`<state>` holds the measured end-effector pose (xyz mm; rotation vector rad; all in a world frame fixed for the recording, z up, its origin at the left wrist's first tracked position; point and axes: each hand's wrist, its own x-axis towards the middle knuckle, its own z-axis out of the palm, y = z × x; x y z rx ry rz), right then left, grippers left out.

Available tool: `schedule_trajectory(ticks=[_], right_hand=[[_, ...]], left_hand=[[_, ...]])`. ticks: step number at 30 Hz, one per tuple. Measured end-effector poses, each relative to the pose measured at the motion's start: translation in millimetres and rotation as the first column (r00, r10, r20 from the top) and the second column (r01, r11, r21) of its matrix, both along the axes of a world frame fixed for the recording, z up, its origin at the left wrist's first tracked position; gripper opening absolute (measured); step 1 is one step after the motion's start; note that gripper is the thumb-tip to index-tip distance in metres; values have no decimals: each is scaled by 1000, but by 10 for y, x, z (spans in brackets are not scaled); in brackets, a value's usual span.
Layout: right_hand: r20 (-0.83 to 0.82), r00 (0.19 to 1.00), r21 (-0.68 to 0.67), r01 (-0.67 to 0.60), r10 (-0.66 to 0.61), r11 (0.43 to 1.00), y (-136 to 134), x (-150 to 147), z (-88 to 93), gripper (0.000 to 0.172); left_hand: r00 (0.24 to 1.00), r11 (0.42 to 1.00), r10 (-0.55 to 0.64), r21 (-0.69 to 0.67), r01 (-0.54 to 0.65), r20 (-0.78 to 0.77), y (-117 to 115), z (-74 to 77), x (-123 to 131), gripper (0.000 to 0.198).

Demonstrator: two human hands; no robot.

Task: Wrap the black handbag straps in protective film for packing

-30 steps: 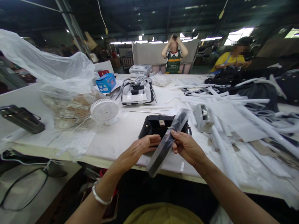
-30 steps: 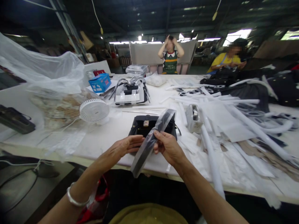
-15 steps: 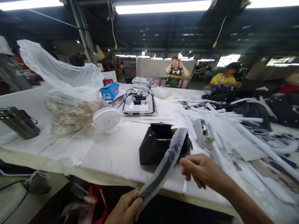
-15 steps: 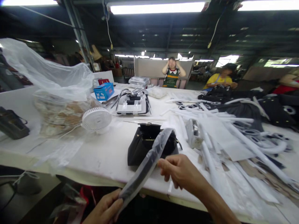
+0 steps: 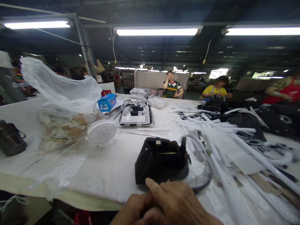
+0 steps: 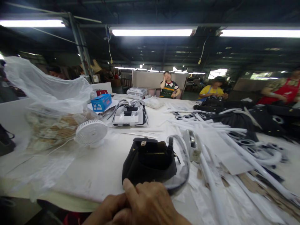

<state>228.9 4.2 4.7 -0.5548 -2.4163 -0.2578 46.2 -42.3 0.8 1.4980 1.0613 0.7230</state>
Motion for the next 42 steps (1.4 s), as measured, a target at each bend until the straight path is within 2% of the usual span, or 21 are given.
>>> schedule_trajectory(ticks=[3, 7, 9, 12, 14, 15, 17, 19, 21, 23, 24, 25, 26, 29, 31, 35, 38, 42], right_hand=[[7, 999, -114, 51, -51, 992, 199, 223, 157, 49], [11, 994, -52, 111, -111, 992, 256, 231, 304, 44], [-16, 996, 44, 89, -89, 995, 196, 97, 275, 42], [-106, 994, 215, 30, -7, 976, 81, -118, 118, 36], [-74, 997, 241, 37, -20, 970, 45, -173, 12, 38], [-26, 999, 201, 43, -39, 979, 49, -163, -21, 44], [76, 996, 35, 52, -55, 998, 99, -81, -34, 62], [114, 992, -171, 79, -60, 982, 188, 43, 18, 63], [110, 988, -345, 142, -110, 928, 297, 162, 112, 47], [103, 978, -494, 208, -180, 844, 412, 250, 219, 33], [105, 972, -563, 233, -210, 793, 468, 281, 269, 28], [111, 966, -626, 250, -233, 739, 522, 305, 313, 24], [121, 962, -681, 261, -246, 684, 571, 324, 348, 21], [133, 959, -808, 252, -251, 533, 695, 373, 395, 15], [108, 961, -864, 218, -255, 454, 757, 408, 383, 17], [8, 966, -936, 98, -258, 337, 836, 471, 319, 20], [-46, 969, -959, 25, -242, 281, 843, 487, 278, 21], [-75, 975, -974, -27, -210, 225, 804, 480, 253, 16]], left_hand=[[999, 998, 31, -61, -31, -8, 56, -49, -63, 13], [985, 981, 168, -89, -170, -26, 150, -193, -145, 9], [982, 982, 188, -19, -188, 0, 200, -212, -126, 8], [986, 984, 163, 66, -165, 30, 250, -157, -36, 9], [989, 987, 144, 67, -146, 34, 270, -94, 20, 11], [992, 990, 123, 61, -125, 38, 283, -62, 36, 13], [998, 996, 55, 72, -57, 34, 333, -1, 41, 21], [999, 983, 45, 178, -39, -30, 438, 53, 16, 30], [976, 912, 163, 400, -92, -147, 612, 107, -12, 31], [906, 769, 327, 632, -91, -268, 836, 168, -7, 21], [857, 709, 387, 704, -42, -339, 955, 205, 13, 16], [796, 677, 429, 736, 31, -428, 1069, 245, 46, 13], [723, 670, 456, 735, 106, -519, 1174, 288, 88, 13], [534, 711, 477, 664, 233, -698, 1405, 400, 229, 16], [483, 729, 474, 636, 255, -737, 1490, 437, 297, 15], [448, 740, 439, 596, 312, -779, 1598, 408, 349, 15], [431, 777, 369, 528, 342, -823, 1703, 347, 384, 11], [430, 827, 331, 478, 297, -840, 1843, 281, 462, 8]])
